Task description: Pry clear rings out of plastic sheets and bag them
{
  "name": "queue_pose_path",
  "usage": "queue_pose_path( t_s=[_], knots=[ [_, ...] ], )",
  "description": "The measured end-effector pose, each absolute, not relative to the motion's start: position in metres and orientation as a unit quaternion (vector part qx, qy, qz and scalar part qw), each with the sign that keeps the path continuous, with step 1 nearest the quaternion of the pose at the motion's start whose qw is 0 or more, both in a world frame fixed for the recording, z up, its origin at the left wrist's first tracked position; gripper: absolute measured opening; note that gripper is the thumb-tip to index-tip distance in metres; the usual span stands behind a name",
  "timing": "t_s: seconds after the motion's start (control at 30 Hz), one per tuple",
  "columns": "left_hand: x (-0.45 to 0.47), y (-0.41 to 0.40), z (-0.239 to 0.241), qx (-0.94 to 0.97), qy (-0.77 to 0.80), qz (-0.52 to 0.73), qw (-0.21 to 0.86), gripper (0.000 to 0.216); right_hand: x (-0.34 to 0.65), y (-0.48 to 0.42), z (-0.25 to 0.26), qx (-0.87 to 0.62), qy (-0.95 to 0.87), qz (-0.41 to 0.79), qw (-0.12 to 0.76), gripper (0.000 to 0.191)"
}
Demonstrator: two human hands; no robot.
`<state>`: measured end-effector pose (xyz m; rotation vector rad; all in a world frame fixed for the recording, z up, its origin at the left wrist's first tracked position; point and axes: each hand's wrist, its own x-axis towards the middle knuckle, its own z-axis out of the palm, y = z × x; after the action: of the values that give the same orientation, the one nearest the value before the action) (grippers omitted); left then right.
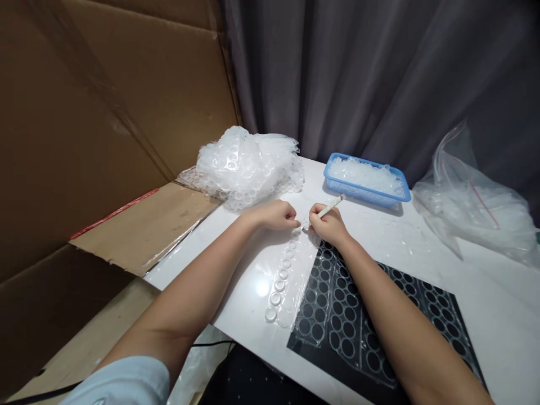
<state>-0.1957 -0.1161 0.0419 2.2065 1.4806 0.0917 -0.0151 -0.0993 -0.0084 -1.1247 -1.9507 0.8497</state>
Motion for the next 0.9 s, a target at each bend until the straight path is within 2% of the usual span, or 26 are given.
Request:
queue_pose_path(
  t_s=[0.2,0.43,0.67,0.9],
  knots=[
    [-0.189,-0.117,0.039,0.823,0.507,0.042,0.254,0.013,-0.016,-0.099,-0.009,-0.430,-0.761,0.334,0.352,0.016],
    [-0.181,-0.120,0.045,0.796,0.544,-0.022,0.265,0.016,-0.011,-0.099,-0.002,-0.403,-0.804,0.335,0.281,0.011],
    [-0.199,-0.112,0.041,0.777,0.526,-0.013,0.345,0.021,-0.012,-0.100,0.002,-0.380,-0.818,0.344,0.262,0.011],
    [-0.191,-0.115,0.047,0.786,0.554,-0.002,0.275,0.022,-0.013,-0.102,0.005,-0.398,-0.805,0.354,0.261,0.012]
  ],
)
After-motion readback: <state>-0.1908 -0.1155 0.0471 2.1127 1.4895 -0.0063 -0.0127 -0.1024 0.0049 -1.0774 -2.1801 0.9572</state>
